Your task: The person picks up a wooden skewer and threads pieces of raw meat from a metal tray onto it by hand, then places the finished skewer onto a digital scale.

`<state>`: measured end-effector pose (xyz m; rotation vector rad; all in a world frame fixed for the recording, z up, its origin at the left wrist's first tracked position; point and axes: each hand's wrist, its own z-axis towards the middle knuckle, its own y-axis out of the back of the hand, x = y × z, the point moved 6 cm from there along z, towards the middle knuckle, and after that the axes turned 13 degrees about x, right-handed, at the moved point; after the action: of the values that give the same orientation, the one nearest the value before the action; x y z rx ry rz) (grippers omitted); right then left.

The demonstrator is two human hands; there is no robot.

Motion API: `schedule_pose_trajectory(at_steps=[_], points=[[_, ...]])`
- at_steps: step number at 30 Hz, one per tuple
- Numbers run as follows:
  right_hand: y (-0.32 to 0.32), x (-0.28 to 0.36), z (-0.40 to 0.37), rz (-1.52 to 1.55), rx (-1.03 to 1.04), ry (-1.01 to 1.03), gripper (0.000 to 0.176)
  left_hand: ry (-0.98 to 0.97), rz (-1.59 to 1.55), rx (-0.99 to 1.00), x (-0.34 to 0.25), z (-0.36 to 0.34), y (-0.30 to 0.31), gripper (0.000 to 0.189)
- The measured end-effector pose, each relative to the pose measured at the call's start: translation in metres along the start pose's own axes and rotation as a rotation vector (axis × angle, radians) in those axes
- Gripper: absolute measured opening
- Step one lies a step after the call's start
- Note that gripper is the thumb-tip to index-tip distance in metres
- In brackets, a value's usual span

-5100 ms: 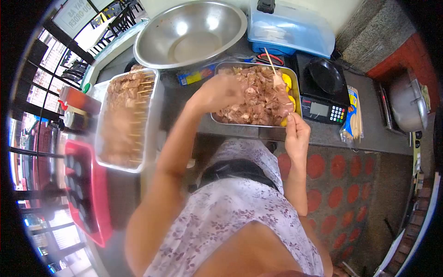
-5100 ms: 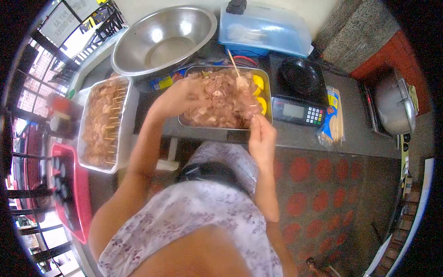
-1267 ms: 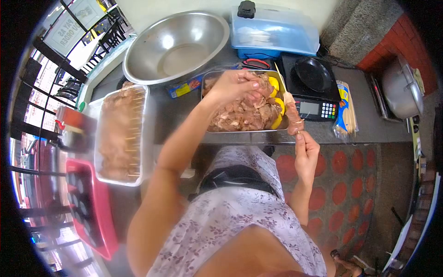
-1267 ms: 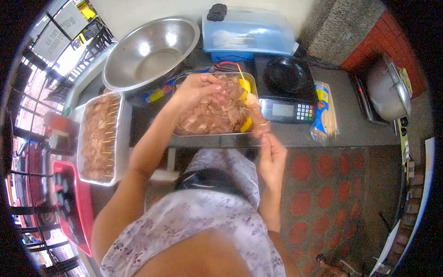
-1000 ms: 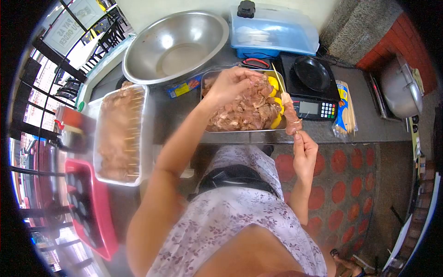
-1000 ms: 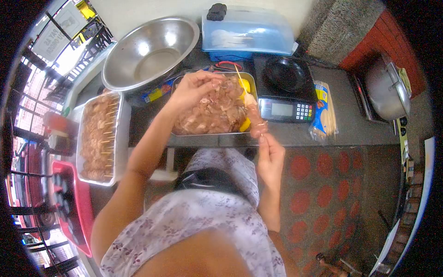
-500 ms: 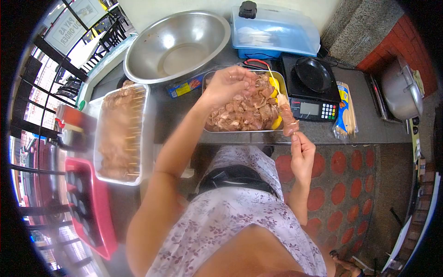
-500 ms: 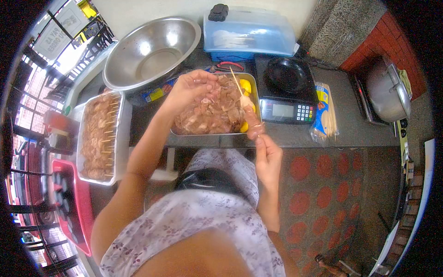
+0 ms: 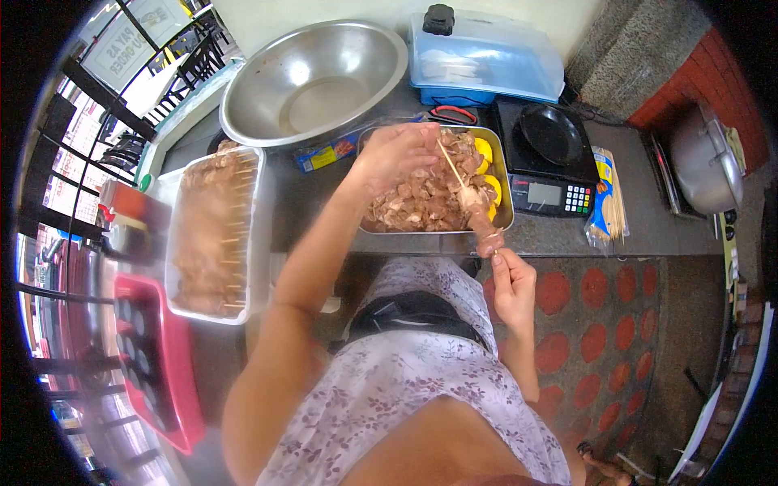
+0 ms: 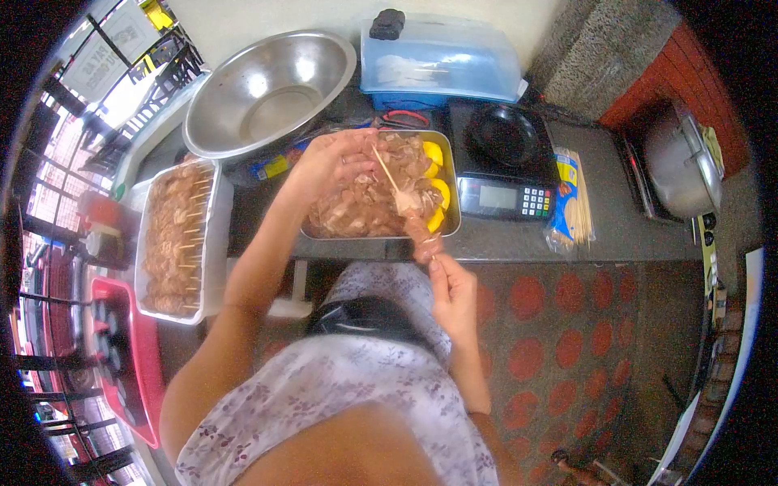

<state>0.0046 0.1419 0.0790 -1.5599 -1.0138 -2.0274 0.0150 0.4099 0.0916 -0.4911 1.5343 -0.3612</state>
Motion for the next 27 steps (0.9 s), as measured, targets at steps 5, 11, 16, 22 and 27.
schedule_pose_trajectory(at_steps=[5, 11, 16, 22, 27], points=[[-0.007, -0.006, -0.004, 0.007, 0.033, -0.100, 0.015, -0.099, 0.051, -0.021, 0.002, -0.002, -0.001, 0.046], [-0.009, 0.000, -0.001, -0.061, 0.014, -0.071, 0.014, -0.149, -0.016, -0.088, 0.002, -0.003, 0.003, 0.045], [-0.010, 0.001, -0.001, -0.080, -0.020, -0.038, 0.014, -0.136, -0.084, -0.110, 0.005, -0.004, 0.005, 0.044], [-0.007, 0.000, -0.004, -0.069, -0.035, -0.054, 0.016, -0.158, 0.027, -0.124, 0.000, -0.007, 0.009, 0.036], [-0.007, 0.004, -0.003, -0.080, -0.026, -0.070, 0.016, -0.089, 0.030, -0.086, 0.002, -0.007, 0.008, 0.025]])
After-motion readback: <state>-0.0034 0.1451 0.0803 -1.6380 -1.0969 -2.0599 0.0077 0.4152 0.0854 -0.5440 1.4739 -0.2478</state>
